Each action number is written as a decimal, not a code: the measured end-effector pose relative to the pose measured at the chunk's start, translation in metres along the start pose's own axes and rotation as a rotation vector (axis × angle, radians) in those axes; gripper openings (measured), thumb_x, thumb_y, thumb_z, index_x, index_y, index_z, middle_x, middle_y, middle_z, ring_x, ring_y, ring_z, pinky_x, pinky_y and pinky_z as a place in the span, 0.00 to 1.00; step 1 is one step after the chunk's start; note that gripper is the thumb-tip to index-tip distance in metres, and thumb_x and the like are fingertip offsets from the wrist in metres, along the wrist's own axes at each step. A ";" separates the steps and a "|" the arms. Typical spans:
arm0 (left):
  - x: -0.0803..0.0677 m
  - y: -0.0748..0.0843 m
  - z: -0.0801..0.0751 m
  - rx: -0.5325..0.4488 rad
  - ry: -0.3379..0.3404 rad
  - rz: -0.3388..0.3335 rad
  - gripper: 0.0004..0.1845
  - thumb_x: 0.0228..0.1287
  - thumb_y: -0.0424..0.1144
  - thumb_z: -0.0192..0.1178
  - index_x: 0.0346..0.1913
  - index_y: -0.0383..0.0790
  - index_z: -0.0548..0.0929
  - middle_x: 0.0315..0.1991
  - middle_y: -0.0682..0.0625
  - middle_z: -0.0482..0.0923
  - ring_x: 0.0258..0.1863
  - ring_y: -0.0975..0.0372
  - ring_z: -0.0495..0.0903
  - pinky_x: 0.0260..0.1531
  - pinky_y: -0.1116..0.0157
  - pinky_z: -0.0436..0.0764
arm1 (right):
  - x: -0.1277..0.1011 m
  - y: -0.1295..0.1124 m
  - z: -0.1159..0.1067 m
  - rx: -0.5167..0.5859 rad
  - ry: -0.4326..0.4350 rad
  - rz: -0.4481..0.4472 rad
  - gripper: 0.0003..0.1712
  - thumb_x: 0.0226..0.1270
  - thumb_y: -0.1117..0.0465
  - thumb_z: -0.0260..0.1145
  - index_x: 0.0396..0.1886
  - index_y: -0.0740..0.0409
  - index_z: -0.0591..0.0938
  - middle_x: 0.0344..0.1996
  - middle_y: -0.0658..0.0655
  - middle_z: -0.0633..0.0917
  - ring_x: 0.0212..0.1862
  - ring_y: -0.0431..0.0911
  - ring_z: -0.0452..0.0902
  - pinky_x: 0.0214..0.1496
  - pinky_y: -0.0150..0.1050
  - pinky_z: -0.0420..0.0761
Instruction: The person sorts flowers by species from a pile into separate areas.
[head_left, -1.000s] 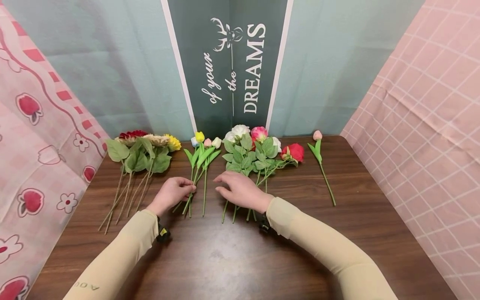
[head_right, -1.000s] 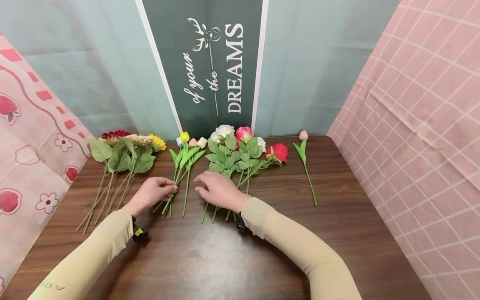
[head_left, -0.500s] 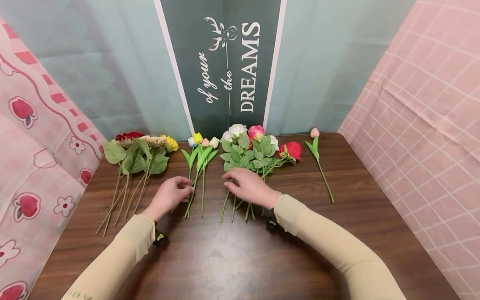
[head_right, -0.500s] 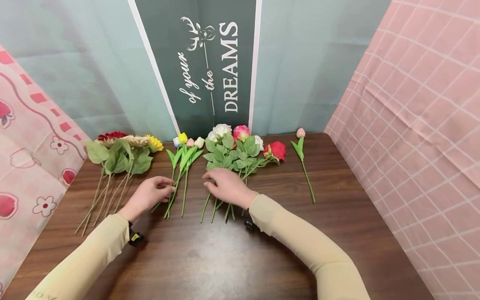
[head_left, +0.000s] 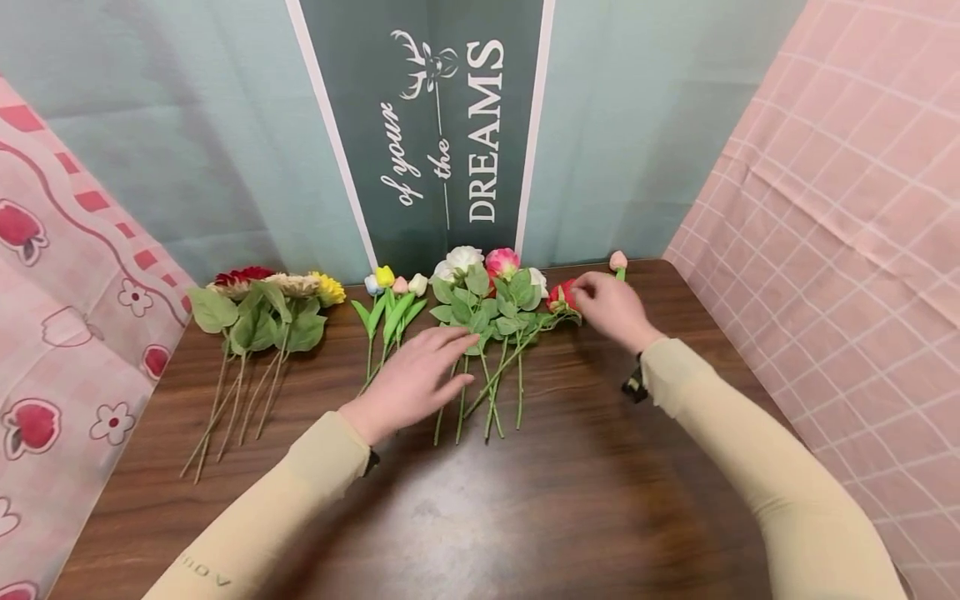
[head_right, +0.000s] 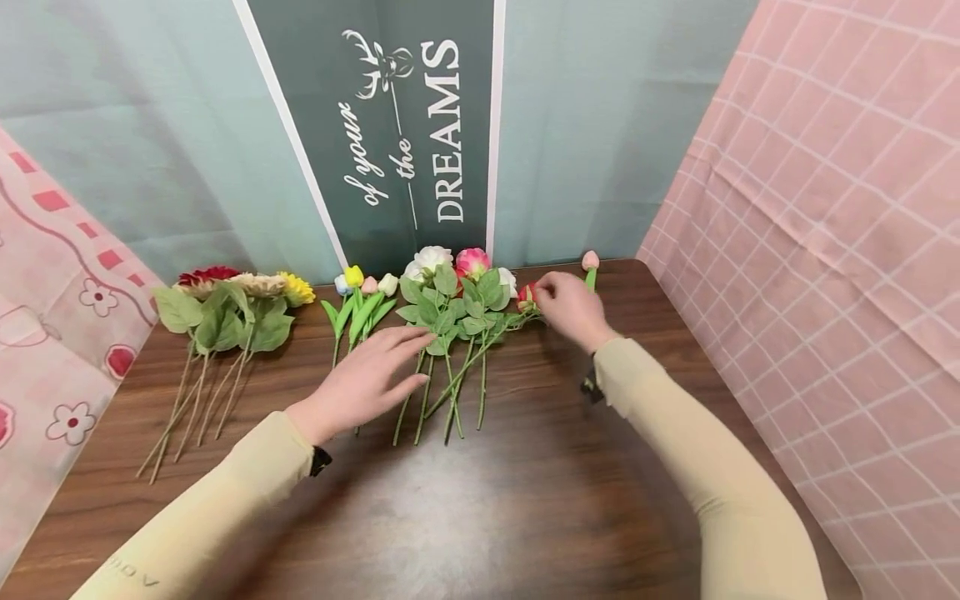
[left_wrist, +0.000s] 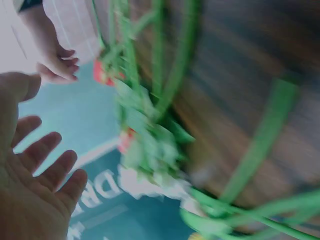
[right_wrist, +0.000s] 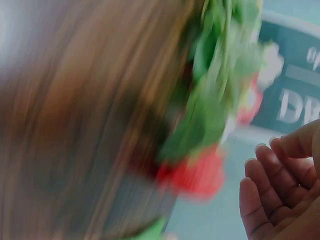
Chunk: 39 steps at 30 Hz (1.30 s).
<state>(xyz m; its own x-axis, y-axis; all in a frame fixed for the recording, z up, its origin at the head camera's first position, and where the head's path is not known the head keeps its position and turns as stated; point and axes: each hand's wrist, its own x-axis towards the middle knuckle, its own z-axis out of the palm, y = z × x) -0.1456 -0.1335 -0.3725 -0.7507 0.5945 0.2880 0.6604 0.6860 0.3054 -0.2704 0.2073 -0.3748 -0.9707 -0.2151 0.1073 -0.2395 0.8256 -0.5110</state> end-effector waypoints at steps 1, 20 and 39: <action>0.007 0.005 0.002 0.023 -0.004 0.048 0.31 0.73 0.49 0.63 0.74 0.41 0.72 0.70 0.42 0.71 0.70 0.48 0.68 0.71 0.49 0.66 | 0.002 0.010 -0.007 -0.011 0.001 0.027 0.18 0.78 0.55 0.56 0.53 0.60 0.86 0.47 0.61 0.87 0.40 0.54 0.81 0.45 0.53 0.78; 0.061 0.087 0.069 0.232 -0.265 0.326 0.35 0.74 0.59 0.57 0.78 0.50 0.66 0.76 0.46 0.64 0.76 0.51 0.61 0.77 0.55 0.53 | 0.003 0.101 -0.019 -0.088 -0.192 0.340 0.25 0.67 0.50 0.66 0.12 0.52 0.71 0.10 0.48 0.69 0.17 0.45 0.66 0.22 0.40 0.68; 0.066 0.101 0.082 0.229 -0.277 0.349 0.34 0.75 0.58 0.56 0.78 0.51 0.67 0.76 0.47 0.65 0.75 0.52 0.63 0.76 0.55 0.57 | 0.004 0.102 -0.026 0.129 -0.242 0.550 0.17 0.65 0.61 0.71 0.40 0.73 0.78 0.28 0.62 0.81 0.24 0.48 0.84 0.32 0.44 0.88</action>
<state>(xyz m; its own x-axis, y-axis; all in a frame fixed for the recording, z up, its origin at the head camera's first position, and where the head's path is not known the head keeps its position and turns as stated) -0.1295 0.0098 -0.3972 -0.4825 0.8726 0.0765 0.8757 0.4826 0.0179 -0.2994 0.3044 -0.4045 -0.9153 0.0995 -0.3903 0.3141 0.7828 -0.5371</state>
